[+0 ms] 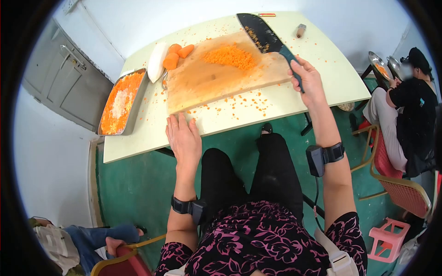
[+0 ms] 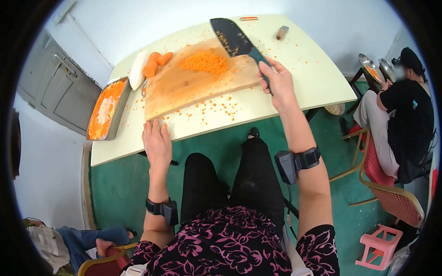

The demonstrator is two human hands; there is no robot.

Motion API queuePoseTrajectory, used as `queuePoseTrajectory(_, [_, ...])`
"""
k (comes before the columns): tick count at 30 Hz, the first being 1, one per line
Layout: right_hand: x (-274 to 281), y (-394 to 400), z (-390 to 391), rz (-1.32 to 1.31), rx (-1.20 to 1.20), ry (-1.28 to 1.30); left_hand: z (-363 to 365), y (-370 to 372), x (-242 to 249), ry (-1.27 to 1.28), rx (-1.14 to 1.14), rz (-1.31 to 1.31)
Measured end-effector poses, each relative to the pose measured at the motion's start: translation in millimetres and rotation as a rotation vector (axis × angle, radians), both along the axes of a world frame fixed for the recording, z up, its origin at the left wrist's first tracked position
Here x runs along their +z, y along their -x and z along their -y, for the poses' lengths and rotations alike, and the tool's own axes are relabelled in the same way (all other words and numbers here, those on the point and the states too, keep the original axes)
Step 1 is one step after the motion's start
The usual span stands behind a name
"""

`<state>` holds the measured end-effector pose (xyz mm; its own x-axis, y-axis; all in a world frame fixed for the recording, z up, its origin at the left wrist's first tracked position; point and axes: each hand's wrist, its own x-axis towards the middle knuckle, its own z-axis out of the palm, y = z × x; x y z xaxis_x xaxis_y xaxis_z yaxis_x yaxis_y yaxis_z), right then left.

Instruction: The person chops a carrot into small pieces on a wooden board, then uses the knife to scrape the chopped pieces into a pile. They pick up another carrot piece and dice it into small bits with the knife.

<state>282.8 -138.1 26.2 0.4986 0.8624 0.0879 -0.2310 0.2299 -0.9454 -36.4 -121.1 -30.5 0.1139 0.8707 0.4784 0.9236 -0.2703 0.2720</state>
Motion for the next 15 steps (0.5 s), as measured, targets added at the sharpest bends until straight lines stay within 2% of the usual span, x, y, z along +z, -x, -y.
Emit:
queuePoseTrajectory(2, [5.0,6.9,-0.4,0.101,-0.004,0.028,4.4,-4.9,5.0,0.015,-0.022,0.064])
queuePoseTrajectory(5, [7.5,22.5,-9.8,0.479,-0.179,-0.033,11.0,-8.7,11.3,0.031,-0.072,0.174])
queuePoseTrajectory(6, [11.3,25.8,-9.8,0.579,-0.219,0.064,11.5,-7.9,10.4,0.015,-0.075,0.184])
queuePoseTrajectory(9, [4.6,33.2,-17.3,1.259,-0.477,-0.211,8.9,-6.9,4.3,-0.033,-0.077,0.171])
queuePoseTrajectory(10, [9.2,36.1,-14.1,1.259,-0.403,-0.130,8.6,-6.1,1.6,-0.049,-0.076,0.135])
queuePoseTrajectory(13, [10.2,42.9,-15.3,1.209,-0.483,-0.218,7.3,-6.0,1.4,-0.060,-0.082,0.102])
queuePoseTrajectory(15, [11.6,40.4,-15.0,1.030,-0.434,-0.230,7.7,-6.5,0.7,-0.074,-0.103,0.109])
